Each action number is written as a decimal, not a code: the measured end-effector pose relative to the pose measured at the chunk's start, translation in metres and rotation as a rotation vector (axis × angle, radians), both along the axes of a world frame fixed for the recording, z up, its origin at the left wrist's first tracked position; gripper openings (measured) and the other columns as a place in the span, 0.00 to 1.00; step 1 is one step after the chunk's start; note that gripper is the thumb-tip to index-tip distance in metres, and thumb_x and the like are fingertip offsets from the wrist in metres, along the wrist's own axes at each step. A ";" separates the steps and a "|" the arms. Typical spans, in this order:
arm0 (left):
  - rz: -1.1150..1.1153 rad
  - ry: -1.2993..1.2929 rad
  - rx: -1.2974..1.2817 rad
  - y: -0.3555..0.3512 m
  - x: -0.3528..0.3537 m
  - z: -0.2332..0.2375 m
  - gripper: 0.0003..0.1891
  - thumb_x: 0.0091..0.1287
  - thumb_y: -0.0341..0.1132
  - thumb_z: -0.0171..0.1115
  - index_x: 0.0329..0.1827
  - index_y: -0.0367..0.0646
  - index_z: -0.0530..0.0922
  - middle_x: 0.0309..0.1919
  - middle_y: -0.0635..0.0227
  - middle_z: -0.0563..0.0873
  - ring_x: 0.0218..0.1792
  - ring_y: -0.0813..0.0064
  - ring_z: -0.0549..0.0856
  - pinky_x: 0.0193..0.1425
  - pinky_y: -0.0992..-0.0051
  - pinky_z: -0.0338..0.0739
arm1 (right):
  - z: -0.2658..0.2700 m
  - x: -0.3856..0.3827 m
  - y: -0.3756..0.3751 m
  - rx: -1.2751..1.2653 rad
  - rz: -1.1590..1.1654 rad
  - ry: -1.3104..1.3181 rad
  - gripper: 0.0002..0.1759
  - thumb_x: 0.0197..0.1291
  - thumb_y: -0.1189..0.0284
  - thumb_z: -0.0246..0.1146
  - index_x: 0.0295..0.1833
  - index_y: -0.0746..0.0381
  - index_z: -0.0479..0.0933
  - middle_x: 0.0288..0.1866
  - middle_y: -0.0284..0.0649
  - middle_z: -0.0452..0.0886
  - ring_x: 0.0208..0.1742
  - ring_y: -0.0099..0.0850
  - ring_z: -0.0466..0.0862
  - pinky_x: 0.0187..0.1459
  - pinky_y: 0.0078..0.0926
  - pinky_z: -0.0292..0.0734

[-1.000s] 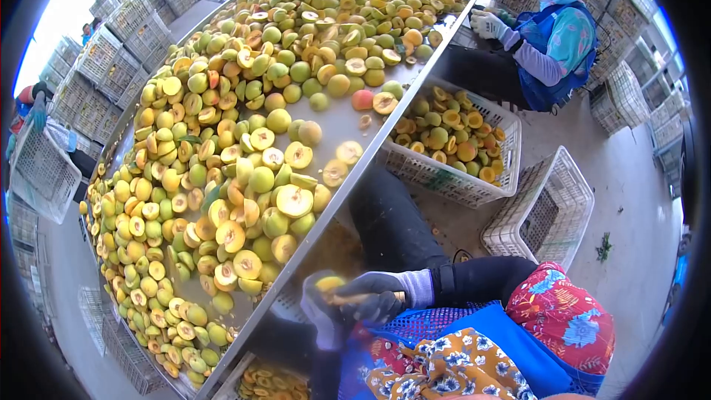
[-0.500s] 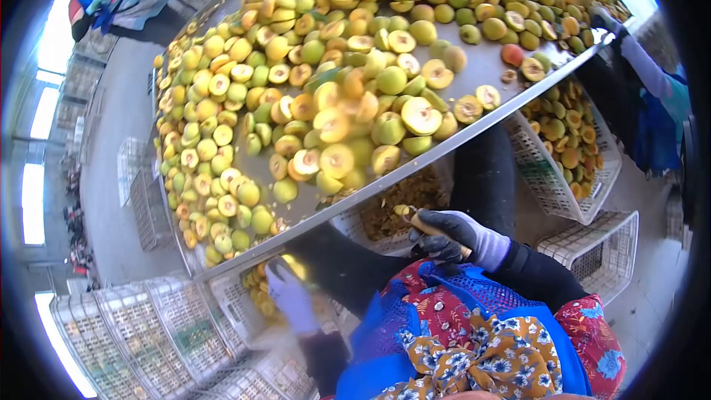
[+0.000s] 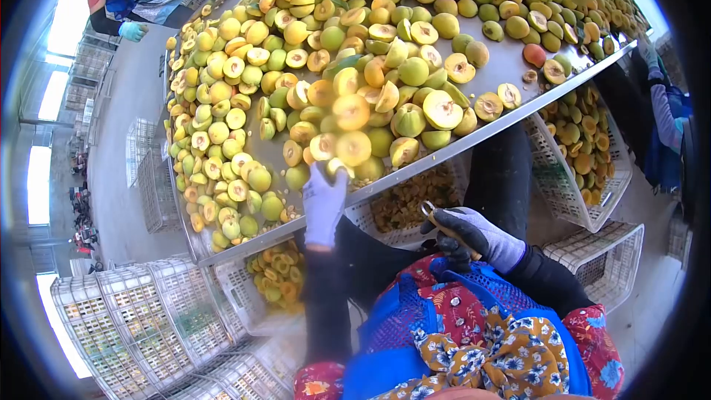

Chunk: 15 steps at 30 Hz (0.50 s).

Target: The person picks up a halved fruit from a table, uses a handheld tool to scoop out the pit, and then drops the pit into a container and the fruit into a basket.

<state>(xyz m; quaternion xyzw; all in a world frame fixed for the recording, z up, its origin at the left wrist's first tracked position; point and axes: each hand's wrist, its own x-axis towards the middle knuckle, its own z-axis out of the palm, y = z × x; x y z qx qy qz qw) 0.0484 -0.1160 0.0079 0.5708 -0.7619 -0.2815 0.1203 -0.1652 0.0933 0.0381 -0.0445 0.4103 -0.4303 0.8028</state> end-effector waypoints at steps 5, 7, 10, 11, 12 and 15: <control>0.228 0.884 0.598 0.045 0.002 0.046 0.23 0.67 0.33 0.56 0.67 0.44 0.69 0.40 0.64 0.82 0.30 0.78 0.82 0.29 0.83 0.76 | 0.013 0.003 -0.015 -0.139 0.074 0.243 0.19 0.74 0.58 0.54 0.46 0.66 0.76 0.19 0.35 0.74 0.17 0.25 0.75 0.21 0.22 0.67; 0.102 0.927 0.678 0.052 -0.002 0.040 0.21 0.72 0.40 0.54 0.67 0.45 0.69 0.44 0.62 0.82 0.34 0.74 0.84 0.33 0.77 0.81 | 0.010 0.013 -0.018 -0.554 0.064 0.784 0.17 0.74 0.61 0.55 0.45 0.66 0.75 0.19 0.44 0.75 0.18 0.37 0.78 0.23 0.32 0.70; 0.171 1.139 0.818 0.072 -0.023 0.039 0.20 0.77 0.47 0.48 0.64 0.43 0.69 0.47 0.59 0.83 0.40 0.69 0.86 0.40 0.72 0.84 | 0.023 0.023 -0.019 -0.727 0.193 1.205 0.16 0.72 0.65 0.55 0.48 0.69 0.70 0.22 0.57 0.76 0.25 0.55 0.80 0.27 0.50 0.73; 0.204 1.194 0.831 0.079 -0.028 0.039 0.21 0.78 0.48 0.46 0.62 0.42 0.69 0.48 0.58 0.83 0.42 0.68 0.86 0.43 0.71 0.84 | 0.024 0.027 -0.017 -0.698 0.219 1.248 0.16 0.72 0.65 0.55 0.48 0.70 0.69 0.22 0.56 0.76 0.26 0.54 0.81 0.27 0.51 0.72; 0.157 1.158 0.803 0.083 -0.029 0.035 0.20 0.79 0.49 0.44 0.61 0.43 0.69 0.48 0.57 0.83 0.44 0.67 0.86 0.45 0.70 0.84 | 0.025 0.028 -0.016 -0.673 0.247 1.293 0.16 0.72 0.65 0.55 0.49 0.70 0.68 0.22 0.56 0.77 0.26 0.54 0.81 0.27 0.52 0.72; 0.120 1.064 0.797 0.093 -0.033 0.038 0.20 0.81 0.50 0.39 0.58 0.42 0.67 0.48 0.55 0.83 0.48 0.65 0.85 0.53 0.69 0.82 | 0.024 0.032 -0.010 -0.715 0.218 1.357 0.17 0.70 0.65 0.58 0.48 0.71 0.67 0.23 0.54 0.77 0.26 0.54 0.81 0.26 0.50 0.73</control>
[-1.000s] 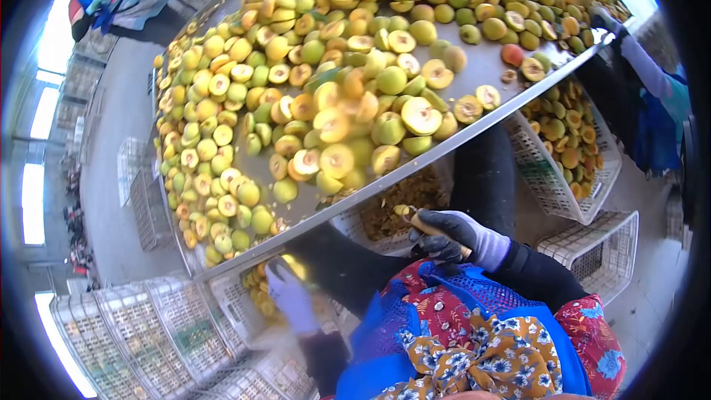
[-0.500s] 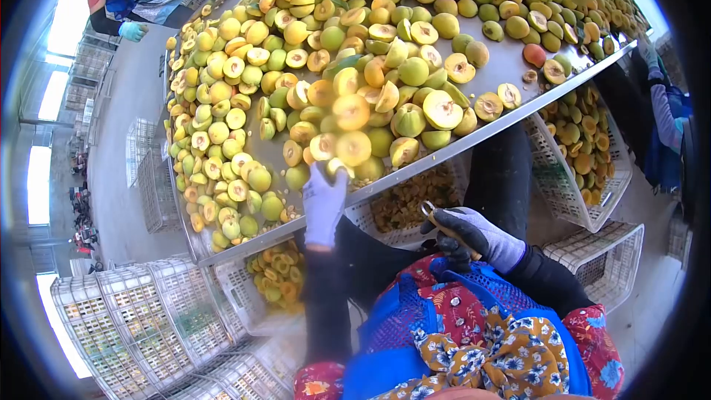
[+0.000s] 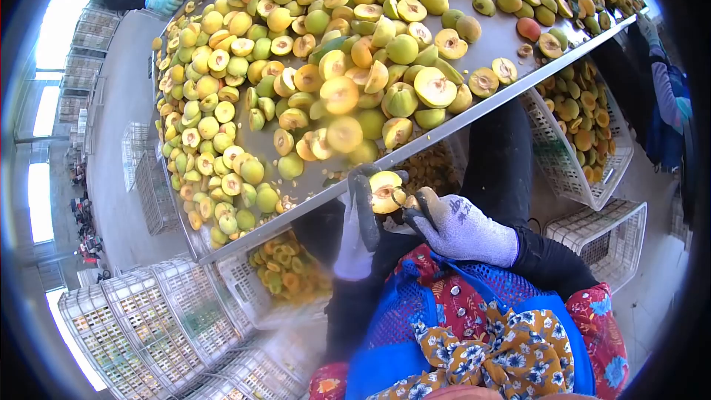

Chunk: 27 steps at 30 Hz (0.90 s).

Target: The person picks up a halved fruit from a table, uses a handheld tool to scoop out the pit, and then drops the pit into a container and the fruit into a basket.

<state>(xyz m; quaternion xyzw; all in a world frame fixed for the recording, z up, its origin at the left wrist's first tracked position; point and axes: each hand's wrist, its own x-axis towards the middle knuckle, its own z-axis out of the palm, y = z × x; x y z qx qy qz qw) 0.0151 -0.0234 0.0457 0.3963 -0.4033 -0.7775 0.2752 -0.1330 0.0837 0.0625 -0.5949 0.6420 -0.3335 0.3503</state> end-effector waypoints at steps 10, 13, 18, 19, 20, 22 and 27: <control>0.080 -0.243 -0.287 0.024 -0.006 -0.014 0.19 0.80 0.43 0.44 0.51 0.36 0.77 0.42 0.59 0.84 0.42 0.74 0.84 0.50 0.75 0.80 | 0.000 0.001 0.003 0.085 0.089 0.062 0.21 0.68 0.64 0.59 0.46 0.75 0.66 0.22 0.53 0.78 0.24 0.48 0.82 0.25 0.46 0.75; 0.139 -0.398 -0.455 0.033 -0.014 -0.006 0.18 0.81 0.38 0.42 0.51 0.35 0.79 0.41 0.59 0.84 0.42 0.70 0.83 0.49 0.71 0.78 | -0.006 0.002 0.005 0.082 0.091 -0.041 0.19 0.70 0.64 0.57 0.47 0.73 0.67 0.28 0.55 0.79 0.28 0.46 0.83 0.29 0.44 0.77; 0.149 -0.478 -0.779 0.037 -0.018 -0.004 0.17 0.79 0.35 0.42 0.51 0.34 0.78 0.39 0.56 0.85 0.40 0.65 0.84 0.48 0.68 0.78 | 0.020 -0.021 -0.007 0.666 0.057 -0.885 0.21 0.74 0.57 0.51 0.44 0.67 0.72 0.29 0.43 0.78 0.31 0.36 0.82 0.34 0.33 0.76; 0.154 -0.493 -0.806 0.036 -0.019 -0.005 0.16 0.79 0.35 0.42 0.50 0.35 0.78 0.39 0.55 0.85 0.40 0.64 0.85 0.47 0.67 0.78 | 0.019 -0.023 -0.007 0.740 0.058 -0.930 0.22 0.74 0.56 0.51 0.42 0.66 0.73 0.27 0.39 0.77 0.29 0.31 0.81 0.32 0.29 0.76; 0.126 -0.536 -0.792 0.034 -0.020 -0.005 0.16 0.79 0.35 0.42 0.50 0.35 0.78 0.39 0.55 0.85 0.39 0.64 0.85 0.46 0.67 0.78 | 0.002 -0.018 -0.004 0.492 0.055 -0.722 0.22 0.74 0.55 0.51 0.42 0.66 0.73 0.26 0.36 0.76 0.27 0.28 0.80 0.29 0.27 0.74; 0.065 -0.621 -0.752 0.033 -0.022 -0.006 0.16 0.79 0.35 0.42 0.49 0.35 0.79 0.39 0.55 0.85 0.38 0.64 0.85 0.45 0.67 0.79 | -0.037 -0.001 0.004 0.012 0.042 -0.298 0.22 0.74 0.54 0.51 0.40 0.64 0.73 0.24 0.32 0.74 0.22 0.21 0.77 0.22 0.23 0.72; 0.104 -0.527 -0.677 0.041 -0.020 -0.014 0.16 0.79 0.36 0.42 0.49 0.37 0.79 0.39 0.55 0.85 0.39 0.65 0.85 0.46 0.67 0.79 | 0.012 -0.029 -0.006 0.824 0.046 -1.020 0.23 0.74 0.52 0.51 0.37 0.60 0.75 0.22 0.29 0.72 0.18 0.20 0.74 0.18 0.19 0.69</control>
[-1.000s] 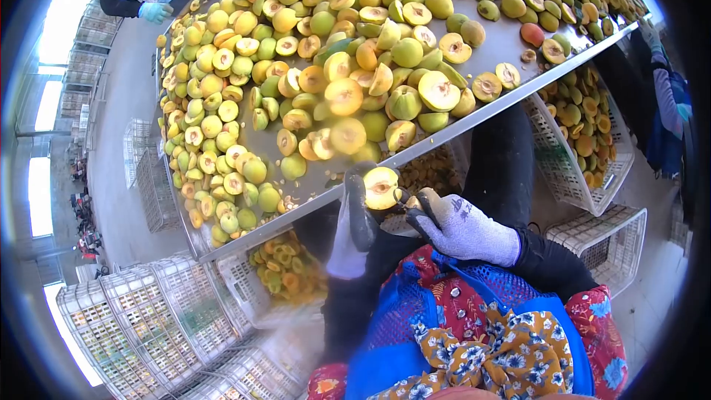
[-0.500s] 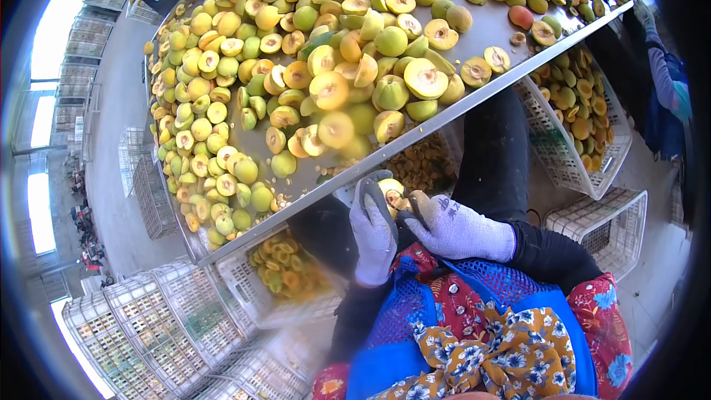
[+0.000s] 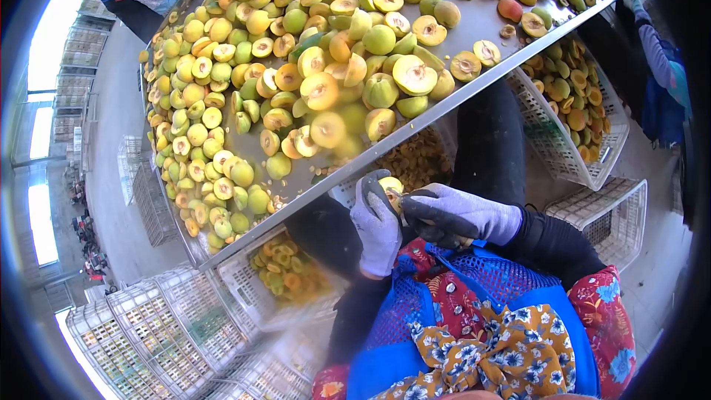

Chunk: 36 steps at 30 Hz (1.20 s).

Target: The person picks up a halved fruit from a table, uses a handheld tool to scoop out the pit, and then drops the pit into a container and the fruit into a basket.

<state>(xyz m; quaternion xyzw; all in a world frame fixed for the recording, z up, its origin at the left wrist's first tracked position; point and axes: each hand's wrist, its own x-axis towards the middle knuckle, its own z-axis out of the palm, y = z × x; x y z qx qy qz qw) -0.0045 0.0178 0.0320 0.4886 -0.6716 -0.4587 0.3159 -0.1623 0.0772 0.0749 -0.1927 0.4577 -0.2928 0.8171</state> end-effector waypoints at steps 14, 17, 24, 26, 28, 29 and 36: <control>-0.230 0.320 0.425 -0.013 0.020 -0.004 0.22 0.78 0.46 0.48 0.63 0.38 0.72 0.50 0.60 0.81 0.49 0.71 0.83 0.51 0.73 0.82 | -0.012 0.016 0.026 -0.723 -0.003 1.079 0.16 0.69 0.65 0.58 0.47 0.68 0.66 0.25 0.54 0.80 0.28 0.55 0.82 0.27 0.49 0.75; -0.114 0.695 0.888 -0.017 0.020 -0.015 0.26 0.79 0.50 0.44 0.66 0.34 0.70 0.55 0.56 0.80 0.53 0.65 0.83 0.58 0.66 0.81 | -0.019 0.026 0.032 -0.661 0.006 1.030 0.16 0.70 0.64 0.57 0.47 0.68 0.66 0.25 0.57 0.78 0.29 0.56 0.81 0.29 0.52 0.74; -0.086 0.757 0.790 0.000 0.003 -0.001 0.25 0.80 0.49 0.43 0.63 0.34 0.71 0.55 0.52 0.80 0.56 0.63 0.81 0.60 0.62 0.80 | -0.027 0.036 0.036 -0.619 -0.013 1.062 0.17 0.69 0.63 0.58 0.47 0.68 0.67 0.26 0.57 0.78 0.29 0.56 0.81 0.30 0.52 0.73; -0.070 0.769 0.715 0.005 0.000 -0.004 0.23 0.80 0.47 0.44 0.63 0.35 0.71 0.55 0.53 0.79 0.56 0.63 0.81 0.59 0.62 0.80 | -0.025 0.037 0.035 -0.604 -0.024 1.045 0.17 0.69 0.64 0.58 0.47 0.69 0.67 0.26 0.57 0.78 0.29 0.56 0.81 0.29 0.51 0.73; -0.069 0.713 0.479 0.011 -0.006 -0.001 0.22 0.80 0.45 0.46 0.63 0.35 0.70 0.55 0.55 0.79 0.55 0.62 0.81 0.59 0.62 0.80 | -0.029 0.040 0.037 -0.652 -0.071 1.046 0.18 0.70 0.63 0.57 0.47 0.70 0.68 0.24 0.55 0.77 0.25 0.54 0.80 0.27 0.49 0.73; -0.062 0.727 0.487 0.011 -0.007 -0.002 0.21 0.80 0.45 0.45 0.63 0.35 0.70 0.55 0.55 0.79 0.56 0.62 0.81 0.60 0.62 0.80 | -0.039 0.044 0.039 -0.707 -0.113 1.056 0.19 0.71 0.62 0.55 0.47 0.72 0.68 0.22 0.54 0.77 0.22 0.53 0.80 0.24 0.47 0.73; -0.119 0.681 0.256 0.014 -0.014 -0.016 0.22 0.78 0.44 0.47 0.65 0.35 0.69 0.57 0.57 0.78 0.57 0.60 0.80 0.65 0.62 0.76 | -0.016 0.029 0.029 -0.043 -0.279 -0.046 0.22 0.74 0.51 0.51 0.45 0.61 0.72 0.22 0.35 0.74 0.14 0.27 0.72 0.17 0.28 0.68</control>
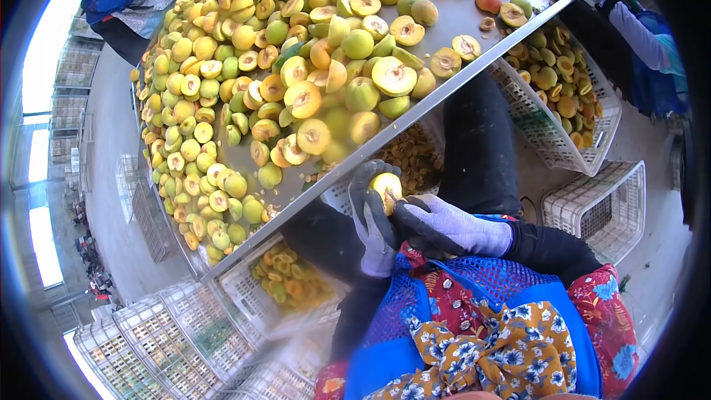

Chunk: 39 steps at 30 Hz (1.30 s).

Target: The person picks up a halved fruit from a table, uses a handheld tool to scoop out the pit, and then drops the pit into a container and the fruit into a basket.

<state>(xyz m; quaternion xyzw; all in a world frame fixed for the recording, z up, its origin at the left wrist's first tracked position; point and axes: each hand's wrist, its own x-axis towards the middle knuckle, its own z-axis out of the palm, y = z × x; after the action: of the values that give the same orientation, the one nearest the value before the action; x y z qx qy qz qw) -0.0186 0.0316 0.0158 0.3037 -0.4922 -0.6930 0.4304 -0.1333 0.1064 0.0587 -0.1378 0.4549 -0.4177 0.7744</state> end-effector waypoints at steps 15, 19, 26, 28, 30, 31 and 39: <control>-0.171 -0.196 0.013 -0.008 -0.007 0.018 0.19 0.79 0.44 0.45 0.46 0.36 0.77 0.37 0.59 0.85 0.37 0.68 0.86 0.45 0.69 0.83 | -0.028 -0.021 0.003 0.212 -0.015 -1.176 0.21 0.76 0.54 0.51 0.38 0.61 0.73 0.17 0.31 0.67 0.09 0.17 0.61 0.08 0.13 0.56; -0.249 -0.204 0.038 -0.009 -0.009 0.024 0.18 0.78 0.42 0.42 0.45 0.38 0.78 0.37 0.61 0.85 0.38 0.70 0.86 0.46 0.70 0.82 | -0.031 -0.025 0.006 0.229 -0.004 -1.370 0.22 0.76 0.54 0.50 0.40 0.62 0.73 0.16 0.32 0.66 0.08 0.17 0.62 0.06 0.14 0.57; -0.245 -0.271 -0.083 -0.008 -0.012 0.015 0.25 0.79 0.51 0.45 0.44 0.33 0.77 0.36 0.55 0.86 0.37 0.65 0.87 0.45 0.68 0.83 | -0.037 -0.029 0.009 0.265 0.016 -1.228 0.24 0.76 0.52 0.48 0.39 0.62 0.73 0.14 0.31 0.64 0.07 0.17 0.61 0.06 0.13 0.58; -0.260 -0.302 -0.226 -0.008 -0.014 0.024 0.25 0.79 0.51 0.46 0.44 0.34 0.78 0.35 0.56 0.86 0.36 0.66 0.87 0.44 0.68 0.83 | -0.045 -0.034 0.013 0.272 0.070 -1.361 0.24 0.76 0.51 0.48 0.39 0.62 0.73 0.14 0.31 0.63 0.07 0.17 0.61 0.06 0.13 0.58; -0.258 -0.391 -0.360 -0.010 -0.018 0.027 0.25 0.79 0.51 0.46 0.43 0.34 0.78 0.35 0.56 0.86 0.35 0.66 0.86 0.43 0.69 0.83 | -0.045 -0.035 0.014 0.251 0.032 -1.242 0.24 0.75 0.51 0.49 0.37 0.61 0.73 0.14 0.30 0.63 0.08 0.17 0.61 0.07 0.13 0.58; -0.255 -0.436 -0.379 -0.011 -0.020 0.027 0.25 0.79 0.51 0.46 0.43 0.34 0.78 0.35 0.56 0.86 0.35 0.67 0.86 0.42 0.69 0.83 | -0.039 -0.033 0.013 0.252 -0.002 -1.187 0.24 0.75 0.51 0.50 0.37 0.61 0.73 0.14 0.29 0.63 0.08 0.17 0.62 0.07 0.13 0.58; -0.105 0.070 0.529 -0.004 -0.023 -0.009 0.21 0.78 0.48 0.49 0.49 0.35 0.75 0.37 0.55 0.84 0.37 0.61 0.87 0.46 0.62 0.85 | -0.017 -0.016 0.006 -0.209 0.024 0.480 0.26 0.73 0.53 0.52 0.32 0.64 0.74 0.20 0.42 0.76 0.18 0.34 0.77 0.21 0.33 0.73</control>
<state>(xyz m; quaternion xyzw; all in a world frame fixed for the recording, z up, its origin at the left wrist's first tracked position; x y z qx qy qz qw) -0.0412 0.0271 0.0068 0.3555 -0.2938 -0.8289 0.3165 -0.1492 0.1126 0.0419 -0.3178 0.5782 -0.4084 0.6308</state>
